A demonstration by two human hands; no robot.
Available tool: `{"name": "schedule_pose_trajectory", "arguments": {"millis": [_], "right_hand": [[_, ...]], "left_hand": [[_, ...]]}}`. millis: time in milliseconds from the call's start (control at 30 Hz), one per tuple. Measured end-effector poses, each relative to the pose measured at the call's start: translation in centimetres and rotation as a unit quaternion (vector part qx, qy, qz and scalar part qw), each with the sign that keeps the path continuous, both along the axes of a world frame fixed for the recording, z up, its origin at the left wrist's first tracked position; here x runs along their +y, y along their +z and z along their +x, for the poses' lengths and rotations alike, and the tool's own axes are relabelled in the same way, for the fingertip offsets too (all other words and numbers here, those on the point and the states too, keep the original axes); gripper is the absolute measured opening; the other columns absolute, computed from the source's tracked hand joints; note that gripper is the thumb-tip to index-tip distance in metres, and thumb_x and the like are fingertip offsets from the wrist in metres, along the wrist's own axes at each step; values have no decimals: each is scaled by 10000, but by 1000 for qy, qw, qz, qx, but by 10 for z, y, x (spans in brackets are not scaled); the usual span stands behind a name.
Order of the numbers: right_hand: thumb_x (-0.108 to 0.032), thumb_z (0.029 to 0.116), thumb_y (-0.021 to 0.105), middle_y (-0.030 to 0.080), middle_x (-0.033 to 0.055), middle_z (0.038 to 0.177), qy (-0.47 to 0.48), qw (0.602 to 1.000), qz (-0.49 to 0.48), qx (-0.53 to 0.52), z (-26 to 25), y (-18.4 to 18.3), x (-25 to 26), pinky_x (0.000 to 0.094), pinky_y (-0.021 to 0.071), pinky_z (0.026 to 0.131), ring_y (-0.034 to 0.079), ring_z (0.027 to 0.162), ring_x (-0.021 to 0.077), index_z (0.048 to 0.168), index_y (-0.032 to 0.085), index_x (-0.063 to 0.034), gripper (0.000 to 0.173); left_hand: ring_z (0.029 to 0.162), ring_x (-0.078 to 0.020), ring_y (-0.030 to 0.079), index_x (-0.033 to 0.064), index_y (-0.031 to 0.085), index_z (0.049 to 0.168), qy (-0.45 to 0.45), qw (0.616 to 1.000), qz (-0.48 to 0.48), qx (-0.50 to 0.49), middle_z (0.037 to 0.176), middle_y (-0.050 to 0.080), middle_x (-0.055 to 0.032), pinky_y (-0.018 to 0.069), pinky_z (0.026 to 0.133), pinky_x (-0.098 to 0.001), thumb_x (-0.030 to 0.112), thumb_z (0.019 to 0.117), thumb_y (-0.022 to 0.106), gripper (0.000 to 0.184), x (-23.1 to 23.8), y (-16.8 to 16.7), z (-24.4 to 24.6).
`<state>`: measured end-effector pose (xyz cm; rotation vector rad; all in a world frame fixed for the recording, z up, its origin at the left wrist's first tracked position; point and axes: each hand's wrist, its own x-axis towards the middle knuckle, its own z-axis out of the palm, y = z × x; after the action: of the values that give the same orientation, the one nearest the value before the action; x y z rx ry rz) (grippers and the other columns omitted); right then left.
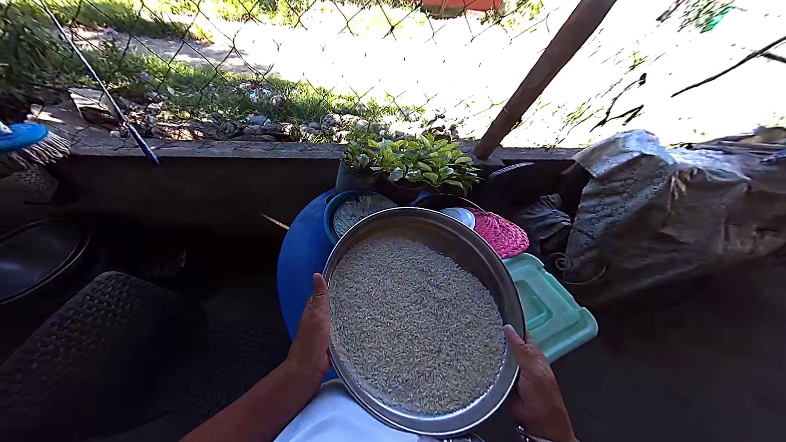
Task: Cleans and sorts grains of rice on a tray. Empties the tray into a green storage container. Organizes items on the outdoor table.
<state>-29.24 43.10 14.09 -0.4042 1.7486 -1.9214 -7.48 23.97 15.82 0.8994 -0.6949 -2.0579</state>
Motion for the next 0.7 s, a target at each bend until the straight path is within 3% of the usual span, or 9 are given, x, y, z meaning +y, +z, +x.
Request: {"name": "schedule_pose_trajectory", "arguments": {"millis": [67, 133, 167, 200, 267, 333, 500, 600, 700], "right_hand": [[-327, 1035, 485, 637, -15, 1312, 17, 997, 30, 67, -6, -2, 1, 188, 579, 917, 658, 1123, -1, 1521, 352, -64, 568], [-430, 1028, 487, 517, 99, 1480, 27, 969, 97, 225, -15, -5, 0, 183, 498, 1028, 557, 1283, 32, 1564, 289, 13, 723], [-464, 1024, 478, 510, 198, 1484, 8, 932, 143, 334, -18, -6, -2, 235, 480, 1054, 541, 1326, 110, 1543, 319, 72, 762], [-485, 1027, 464, 484, 306, 1489, -2, 881, 175, 439, -19, -3, -5, 364, 460, 1093, 511, 1385, 275, 1508, 363, 127, 784], [-506, 1041, 429, 461, 368, 1487, 29, 790, 198, 580, -9, 12, -15, 552, 382, 1161, 432, 1428, 477, 1462, 450, 130, 762], [-552, 1062, 374, 449, 307, 1536, 131, 726, 182, 650, 14, 21, -27, 598, 353, 1173, 405, 1457, 460, 1479, 488, 41, 734], [-621, 1064, 209, 307, 81, 1683, 424, 588, 117, 679, 58, 11, -52, 556, 205, 1252, 237, 1568, 303, 1591, 377, -226, 680], [-620, 1065, 152, 242, 24, 1711, 484, 553, 93, 672, 55, 1, -59, 588, 80, 1263, 136, 1595, 276, 1608, 351, -302, 660], [-637, 1057, 148, 238, 21, 1712, 462, 538, 125, 694, 39, 3, -67, 640, 108, 1241, 166, 1587, 305, 1619, 329, -297, 681]], "left_hand": [[1205, -195, 653, 99, 488, 1456, -4, 1000, -5, 0, 1324, 655, -104, 574, 990, -417, 481, 1098, 269, 567, 1, 2, 2], [1205, -202, 653, 99, 485, 1459, -7, 1000, -1, 5, 1324, 654, -108, 573, 991, -425, 489, 1097, 268, 575, 2, 1, 5], [1201, -202, 655, 97, 484, 1458, -6, 1000, 1, 6, 1320, 656, -109, 575, 989, -425, 488, 1097, 265, 575, 2, 0, 6], [1194, -206, 659, 92, 486, 1453, -2, 1000, 5, 8, 1311, 659, -112, 577, 983, -427, 484, 1099, 262, 574, 2, -1, 6], [1192, -206, 660, 93, 487, 1455, 3, 1000, 11, 5, 1311, 659, -112, 579, 977, -425, 482, 1099, 265, 572, 1, -2, 5], [1194, -210, 660, 92, 491, 1453, 7, 1000, 16, 2, 1311, 661, -114, 577, 981, -434, 487, 1098, 262, 578, 1, -5, 5], [1185, -213, 663, 68, 489, 1444, 11, 1000, 12, 18, 1299, 662, -128, 579, 975, -431, 462, 1107, 232, 578, 0, -8, 7], [1180, -218, 666, 71, 485, 1446, 16, 999, 24, 17, 1299, 661, -130, 583, 966, -436, 465, 1106, 239, 576, 1, -7, 10], [1174, -224, 669, 69, 479, 1449, 17, 999, 30, 13, 1300, 659, -136, 584, 964, -445, 468, 1105, 229, 583, 0, -8, 13]]}}
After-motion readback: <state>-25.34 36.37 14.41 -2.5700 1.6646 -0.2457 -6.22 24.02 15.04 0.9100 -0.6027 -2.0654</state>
